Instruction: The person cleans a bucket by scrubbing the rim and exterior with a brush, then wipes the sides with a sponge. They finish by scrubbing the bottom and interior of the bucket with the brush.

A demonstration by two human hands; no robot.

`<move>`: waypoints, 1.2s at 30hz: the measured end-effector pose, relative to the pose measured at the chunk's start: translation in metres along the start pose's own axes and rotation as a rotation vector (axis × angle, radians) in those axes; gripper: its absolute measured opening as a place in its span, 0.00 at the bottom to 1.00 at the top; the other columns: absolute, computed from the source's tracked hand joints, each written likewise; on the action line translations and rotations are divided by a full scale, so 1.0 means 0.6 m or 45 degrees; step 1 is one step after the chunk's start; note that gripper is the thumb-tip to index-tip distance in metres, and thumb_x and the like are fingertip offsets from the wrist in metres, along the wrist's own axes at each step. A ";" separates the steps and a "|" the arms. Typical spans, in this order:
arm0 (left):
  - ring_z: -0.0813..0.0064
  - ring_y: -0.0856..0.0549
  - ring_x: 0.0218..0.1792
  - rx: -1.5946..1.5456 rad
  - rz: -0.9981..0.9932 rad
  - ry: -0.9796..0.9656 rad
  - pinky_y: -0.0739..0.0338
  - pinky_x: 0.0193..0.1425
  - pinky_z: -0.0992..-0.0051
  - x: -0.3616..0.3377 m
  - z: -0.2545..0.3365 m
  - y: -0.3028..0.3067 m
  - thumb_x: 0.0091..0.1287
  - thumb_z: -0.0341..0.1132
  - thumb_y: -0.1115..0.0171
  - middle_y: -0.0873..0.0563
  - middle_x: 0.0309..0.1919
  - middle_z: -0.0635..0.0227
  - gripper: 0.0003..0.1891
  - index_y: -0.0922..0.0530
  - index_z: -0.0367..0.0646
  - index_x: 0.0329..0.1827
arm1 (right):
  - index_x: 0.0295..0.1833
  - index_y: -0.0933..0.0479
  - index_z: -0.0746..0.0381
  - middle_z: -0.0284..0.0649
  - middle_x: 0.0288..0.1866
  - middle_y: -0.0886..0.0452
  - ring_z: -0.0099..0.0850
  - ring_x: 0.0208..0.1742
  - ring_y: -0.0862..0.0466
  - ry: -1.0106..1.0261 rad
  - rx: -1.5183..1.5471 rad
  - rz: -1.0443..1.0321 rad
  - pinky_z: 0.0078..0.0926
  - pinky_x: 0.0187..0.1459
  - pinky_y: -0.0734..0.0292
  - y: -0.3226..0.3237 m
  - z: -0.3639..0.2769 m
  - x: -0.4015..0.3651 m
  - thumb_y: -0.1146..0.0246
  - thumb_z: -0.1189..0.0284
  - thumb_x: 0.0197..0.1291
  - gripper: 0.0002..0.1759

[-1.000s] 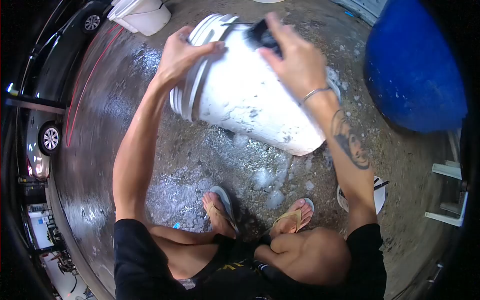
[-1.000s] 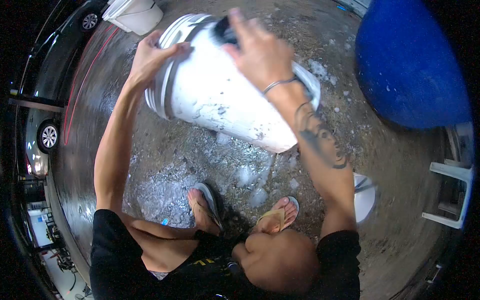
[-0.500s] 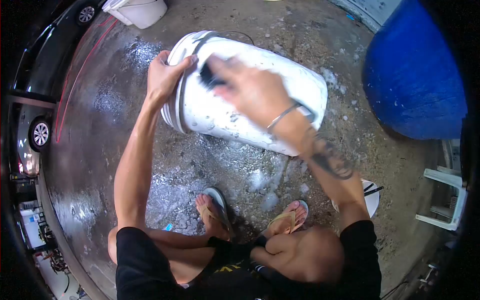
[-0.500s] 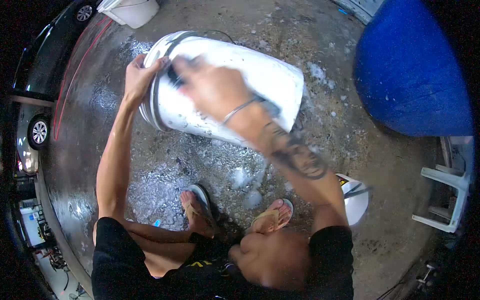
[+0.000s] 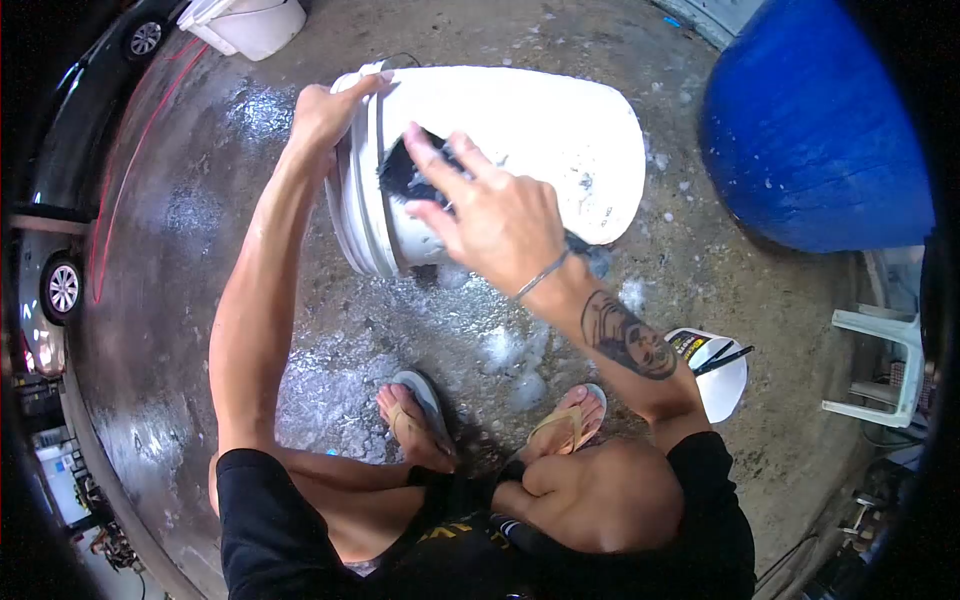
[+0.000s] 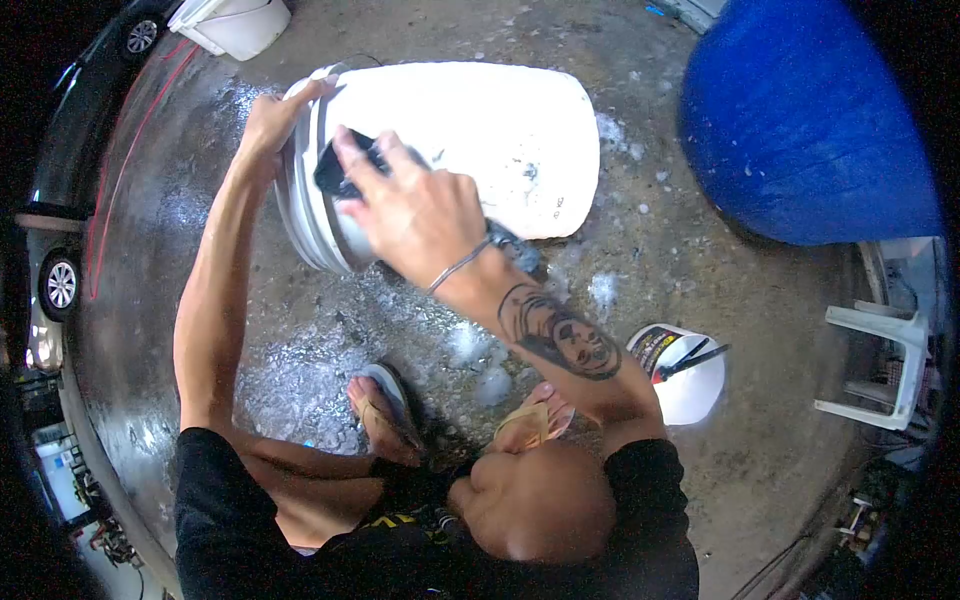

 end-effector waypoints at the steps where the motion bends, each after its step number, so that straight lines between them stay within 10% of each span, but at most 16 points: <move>1: 0.61 0.12 0.29 0.037 0.006 0.044 0.19 0.33 0.65 0.003 -0.015 0.006 0.53 0.53 0.25 0.12 0.33 0.49 0.34 0.18 0.21 0.43 | 0.67 0.26 0.50 0.55 0.53 0.18 0.52 0.46 0.13 -0.045 0.049 -0.023 0.50 0.46 0.16 -0.007 0.014 0.002 0.40 0.57 0.66 0.24; 5: 0.62 0.12 0.31 -0.022 0.020 -0.008 0.18 0.33 0.67 0.017 -0.049 0.000 0.53 0.57 0.26 0.13 0.32 0.46 0.38 0.19 0.21 0.45 | 0.71 0.30 0.45 0.51 0.53 0.16 0.48 0.47 0.13 -0.741 -0.266 -0.107 0.44 0.48 0.17 0.066 0.196 0.027 0.40 0.53 0.67 0.28; 13: 0.59 0.12 0.25 -0.060 0.052 0.005 0.17 0.28 0.65 0.020 -0.036 0.015 0.53 0.59 0.26 0.13 0.30 0.50 0.37 0.16 0.24 0.41 | 0.72 0.32 0.48 0.52 0.50 0.18 0.50 0.41 0.13 0.075 -0.101 -0.003 0.44 0.40 0.16 -0.040 -0.004 0.030 0.40 0.52 0.66 0.31; 16: 0.62 0.11 0.29 -0.001 0.056 0.076 0.15 0.33 0.66 0.025 -0.043 0.009 0.57 0.54 0.28 0.12 0.33 0.51 0.32 0.17 0.25 0.46 | 0.75 0.37 0.52 0.57 0.50 0.17 0.48 0.38 0.12 -0.378 -0.148 -0.143 0.44 0.34 0.15 0.001 0.125 0.067 0.42 0.54 0.68 0.33; 20: 0.61 0.12 0.28 -0.125 -0.008 0.047 0.18 0.31 0.61 0.033 -0.009 -0.006 0.55 0.50 0.25 0.13 0.32 0.49 0.31 0.18 0.23 0.42 | 0.64 0.31 0.56 0.55 0.51 0.19 0.49 0.33 0.13 0.139 -0.047 0.095 0.42 0.32 0.15 -0.036 0.049 0.037 0.43 0.58 0.68 0.24; 25: 0.62 0.13 0.29 0.011 0.005 0.111 0.19 0.32 0.62 0.059 -0.037 0.020 0.51 0.55 0.26 0.13 0.34 0.49 0.36 0.18 0.23 0.44 | 0.76 0.35 0.47 0.53 0.59 0.20 0.35 0.23 0.14 0.164 -0.116 0.193 0.34 0.21 0.17 -0.039 0.039 -0.074 0.36 0.55 0.64 0.35; 31: 0.62 0.14 0.27 0.033 -0.004 0.129 0.20 0.32 0.66 0.053 -0.027 0.016 0.50 0.53 0.27 0.14 0.33 0.51 0.34 0.18 0.24 0.43 | 0.74 0.32 0.46 0.50 0.56 0.17 0.47 0.43 0.11 -0.691 -0.313 0.409 0.37 0.38 0.13 0.015 0.200 -0.129 0.37 0.56 0.66 0.32; 33: 0.63 0.14 0.26 -0.024 -0.004 0.108 0.20 0.32 0.67 0.054 -0.028 0.018 0.50 0.52 0.27 0.14 0.32 0.53 0.33 0.18 0.24 0.42 | 0.75 0.33 0.45 0.52 0.56 0.17 0.42 0.35 0.11 0.037 -0.080 0.575 0.32 0.31 0.15 -0.047 0.105 -0.126 0.36 0.53 0.64 0.34; 36: 0.66 0.14 0.25 0.035 -0.012 0.066 0.20 0.30 0.69 0.061 -0.038 0.023 0.51 0.51 0.27 0.13 0.31 0.54 0.31 0.18 0.25 0.42 | 0.74 0.32 0.46 0.52 0.56 0.17 0.27 0.21 0.18 0.067 0.046 0.282 0.25 0.22 0.20 -0.083 0.013 -0.163 0.35 0.48 0.61 0.37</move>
Point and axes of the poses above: each hand's wrist, its own x-axis towards the middle knuckle, its own y-axis out of the back of the hand, z = x × y, the point moved 3 cm from there along x, towards the middle knuckle
